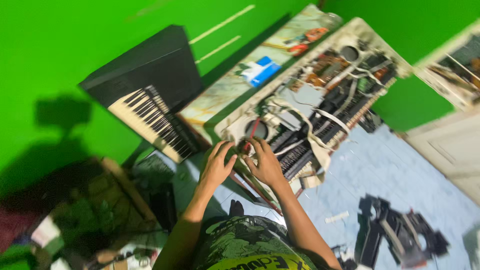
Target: The person unscrews components from an electronic keyboard using a screwdriver and removes internal parts by hand and with pliers.
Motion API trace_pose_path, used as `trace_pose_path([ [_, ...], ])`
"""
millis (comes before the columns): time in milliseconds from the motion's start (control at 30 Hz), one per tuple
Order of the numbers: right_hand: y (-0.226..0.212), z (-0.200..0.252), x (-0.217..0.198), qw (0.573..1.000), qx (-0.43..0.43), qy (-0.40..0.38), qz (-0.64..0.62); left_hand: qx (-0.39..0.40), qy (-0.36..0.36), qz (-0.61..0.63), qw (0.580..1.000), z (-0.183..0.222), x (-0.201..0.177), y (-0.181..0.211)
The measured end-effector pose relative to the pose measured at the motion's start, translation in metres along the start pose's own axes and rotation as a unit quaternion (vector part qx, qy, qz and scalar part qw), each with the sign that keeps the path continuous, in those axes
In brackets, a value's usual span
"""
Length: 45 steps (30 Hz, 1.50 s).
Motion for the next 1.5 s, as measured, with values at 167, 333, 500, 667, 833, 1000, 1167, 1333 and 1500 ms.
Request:
trace_pose_path([
  [167,0.025,0.008,-0.024,0.996,0.059,0.073,0.011,0.077,-0.065,0.057,0.993,-0.037,0.036,0.013],
  [333,0.043,-0.002,-0.033,0.985,0.109,0.135,0.015,0.146,-0.113,0.064,0.981,-0.075,0.07,0.01],
  [500,0.052,-0.025,-0.027,0.97,0.151,0.19,0.026,0.197,-0.189,0.075,0.959,-0.119,0.087,-0.003],
  [667,0.066,-0.049,-0.005,0.949,0.234,0.211,0.032,0.251,-0.255,0.11,0.927,-0.155,0.106,-0.025],
  [833,0.097,-0.053,0.034,0.925,0.341,0.165,-0.031,0.265,-0.332,0.102,0.9,-0.174,0.127,-0.053],
  [1000,0.115,-0.05,0.068,0.875,0.47,0.106,-0.053,0.26,-0.411,0.094,0.869,-0.174,0.135,-0.072],
  [1167,0.126,-0.048,0.078,0.886,0.441,0.142,-0.021,0.287,-0.401,0.083,0.866,-0.171,0.142,-0.08],
  [1333,0.131,-0.035,0.075,0.852,0.497,0.156,-0.05,0.282,-0.41,0.05,0.866,-0.172,0.138,-0.076],
  [1500,0.117,-0.037,0.059,0.874,0.462,0.145,-0.05,0.34,-0.346,0.023,0.874,-0.165,0.134,-0.072],
])
Point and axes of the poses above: each hand's wrist, its own z-axis away from the middle knuckle, its own x-axis out of the palm, y = z × x, the point moved 3 cm from there along -z, towards the middle knuckle, and after that the axes turned 15 degrees about -z, right-handed, at the moved point
